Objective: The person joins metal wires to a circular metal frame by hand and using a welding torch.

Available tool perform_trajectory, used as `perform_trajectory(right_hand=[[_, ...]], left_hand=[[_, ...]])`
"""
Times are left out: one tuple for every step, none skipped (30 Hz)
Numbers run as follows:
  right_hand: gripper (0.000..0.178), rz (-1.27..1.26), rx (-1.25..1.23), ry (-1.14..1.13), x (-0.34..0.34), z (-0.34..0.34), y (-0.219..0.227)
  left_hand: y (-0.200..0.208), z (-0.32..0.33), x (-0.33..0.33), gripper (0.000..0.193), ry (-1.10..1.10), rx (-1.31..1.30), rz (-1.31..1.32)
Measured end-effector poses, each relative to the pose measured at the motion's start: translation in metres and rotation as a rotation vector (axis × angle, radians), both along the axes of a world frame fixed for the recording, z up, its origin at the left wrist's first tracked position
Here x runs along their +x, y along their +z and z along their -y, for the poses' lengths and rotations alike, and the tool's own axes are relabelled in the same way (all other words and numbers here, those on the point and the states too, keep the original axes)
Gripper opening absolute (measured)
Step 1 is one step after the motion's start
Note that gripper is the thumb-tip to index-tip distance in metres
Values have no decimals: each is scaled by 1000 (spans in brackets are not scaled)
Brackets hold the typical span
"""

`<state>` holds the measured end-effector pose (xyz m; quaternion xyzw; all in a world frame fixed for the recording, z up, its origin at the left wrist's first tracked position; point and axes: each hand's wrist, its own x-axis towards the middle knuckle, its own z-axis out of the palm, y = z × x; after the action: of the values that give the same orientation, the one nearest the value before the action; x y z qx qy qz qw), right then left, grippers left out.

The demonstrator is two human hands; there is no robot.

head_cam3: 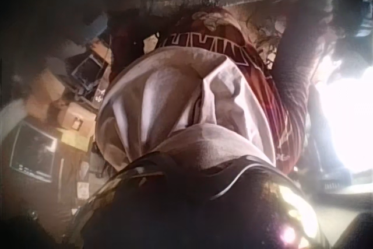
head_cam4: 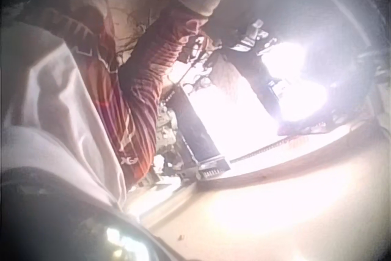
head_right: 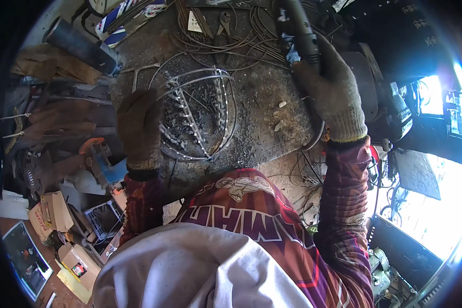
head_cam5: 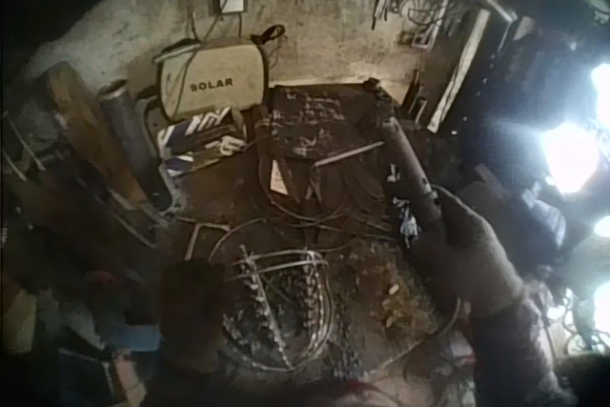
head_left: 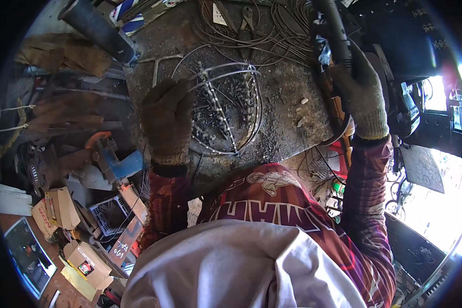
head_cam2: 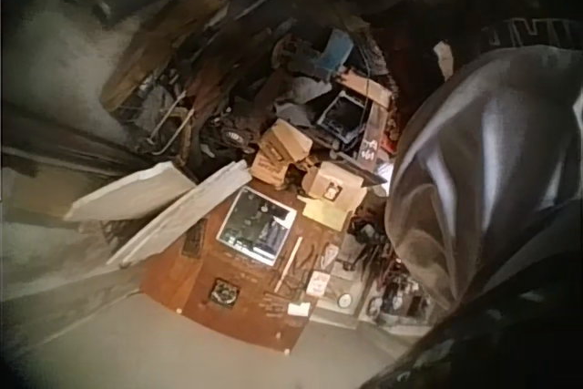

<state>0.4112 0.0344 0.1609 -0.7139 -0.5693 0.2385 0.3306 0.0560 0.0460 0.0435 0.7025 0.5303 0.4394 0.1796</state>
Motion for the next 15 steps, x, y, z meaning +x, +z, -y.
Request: perform_trajectory(right_hand=[[66, -8, -8, -3, 0, -3, -4], [68, 17, 3, 40, -1, -4, -6], [69, 42, 13, 83, -1, -6, -8], [69, 30, 8, 94, -4, -8, -5], [69, 109, -29, 137, -3, -10, 0], [70, 187, -66, 184, -5, -11, 7], [69, 239, -48, 230, -16, -12, 12], [69, 223, -58, 236, -18, -12, 16], [68, 253, -69, 269, -21, -13, 18], [67, 293, -77, 302, -22, -13, 22], [70, 311, -70, 335, -24, -15, 22], [70, 305, -75, 346, -28, -16, 23], [71, 348, -101, 360, -32, -18, 27], [73, 392, -127, 374, -35, -21, 29], [73, 392, -131, 382, -37, -23, 29]], left_hand=[[-1, 0, -1, 21, 29, 44, -47], [-3, -1, -1, 21, 24, 37, -54], [-6, -1, 0, 22, 25, 41, -40], [-5, 1, -5, 23, 42, 46, -32], [-5, 1, -6, 23, 42, 38, -41], [-4, 1, -6, 22, 36, 37, -59], [-1, 6, -12, 22, 57, 39, -88], [1, 4, -11, 22, 61, 27, -103], [5, 2, -9, 21, 29, 52, -130], [5, 0, -6, 20, -3, 81, -147], [3, 0, -5, 20, 5, 72, -152], [2, 0, -4, 21, -15, 52, -56], [1, 0, -3, 21, -35, 35, 47], [-2, 0, -4, 21, -27, 30, 47], [-7, 0, -5, 23, -22, 74, 56]])
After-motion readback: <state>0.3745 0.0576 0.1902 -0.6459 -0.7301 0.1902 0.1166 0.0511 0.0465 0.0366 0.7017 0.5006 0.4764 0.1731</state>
